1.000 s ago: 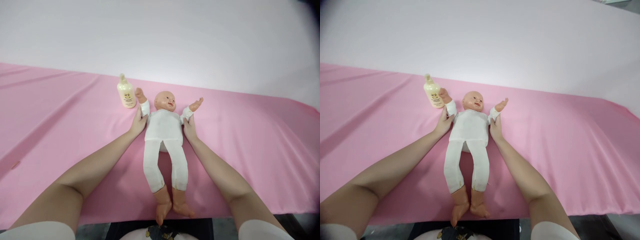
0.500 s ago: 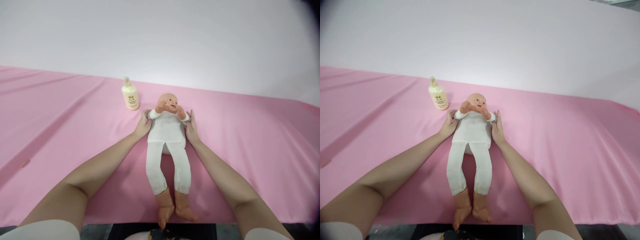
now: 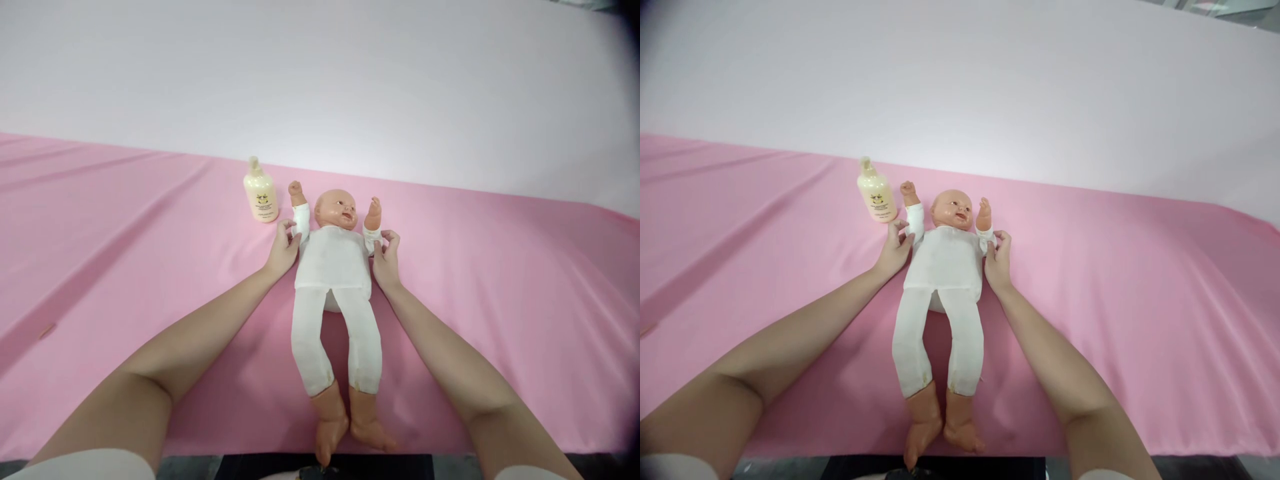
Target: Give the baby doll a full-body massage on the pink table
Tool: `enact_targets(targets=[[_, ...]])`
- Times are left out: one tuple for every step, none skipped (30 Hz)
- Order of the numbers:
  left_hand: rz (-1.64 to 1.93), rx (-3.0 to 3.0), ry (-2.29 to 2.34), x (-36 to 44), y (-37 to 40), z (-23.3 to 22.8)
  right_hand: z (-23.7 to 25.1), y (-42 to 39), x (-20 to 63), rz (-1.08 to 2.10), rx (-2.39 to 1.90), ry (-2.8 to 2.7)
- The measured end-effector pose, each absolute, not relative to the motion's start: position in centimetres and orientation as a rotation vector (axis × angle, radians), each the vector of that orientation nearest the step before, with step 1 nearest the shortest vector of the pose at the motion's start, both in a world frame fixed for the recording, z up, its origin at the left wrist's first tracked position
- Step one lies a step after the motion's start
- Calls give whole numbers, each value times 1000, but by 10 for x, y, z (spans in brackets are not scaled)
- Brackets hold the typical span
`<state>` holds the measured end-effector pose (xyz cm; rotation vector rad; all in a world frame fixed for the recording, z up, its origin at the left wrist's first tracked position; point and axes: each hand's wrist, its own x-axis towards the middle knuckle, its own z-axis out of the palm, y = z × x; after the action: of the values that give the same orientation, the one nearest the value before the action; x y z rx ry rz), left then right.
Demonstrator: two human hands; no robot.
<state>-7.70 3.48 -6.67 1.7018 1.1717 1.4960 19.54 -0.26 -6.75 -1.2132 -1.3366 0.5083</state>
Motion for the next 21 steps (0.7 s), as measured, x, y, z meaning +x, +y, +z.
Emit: enact_targets(targets=[[1486,1692,1175,-77,35,-67,-68,-3,196,498,-1216,-1337],[1480,1684,1178,-77,35,-66,-68,-2,196,489,-1220,-1336],[1474,1678,1180,-77,35,-66,-68,-2,197,480,-1223,-1335],[1467,1672,1181,-77,34,-66,-69,-2,197,474,-1227,-1333],[1459,1667,1182,-77,34,-66,-69,-2,198,469,-1230,-1332],[1453,1664,1185,-76,34,-65,-70,-1,198,466,-1234,-1333],[1448,1665,1188,-76,34,-64,-70,-2,199,466,-1239,-1335],[1443,1669,1190,-76,33,-64,-69,-2,199,469,-1243,-1339],[1435,1673,1192,-76,33,-63,-69,-2,199,473,-1247,-1345],[1424,1675,1195,-76,32,-62,-68,-3,199,478,-1249,-1352],[1409,1674,1194,-77,32,-62,-68,-4,199,485,-1250,-1359],[1392,1669,1194,-77,32,-61,-67,-4,199,494,-1251,-1366],[1374,1660,1195,-77,31,-61,-67,-5,199,508,-1252,-1371],[1358,1650,1199,-78,31,-62,-67,-5,199,525,-1256,-1374],[1344,1643,1206,-78,31,-62,-67,-5,199,548,-1263,-1375],[1333,1638,1214,-79,31,-63,-68,-5,199,573,-1272,-1374],[1323,1636,1221,-79,31,-64,-69,-4,199,595,-1281,-1374],[1314,1636,1224,-79,31,-64,-70,-3,200,609,-1290,-1376],[1304,1640,1225,-79,31,-65,-71,-2,200,608,-1298,-1381],[1294,1650,1227,-79,32,-66,-72,-1,200,591,-1306,-1390],[1284,1666,1236,-80,32,-66,-73,-1,201,563,-1314,-1401]])
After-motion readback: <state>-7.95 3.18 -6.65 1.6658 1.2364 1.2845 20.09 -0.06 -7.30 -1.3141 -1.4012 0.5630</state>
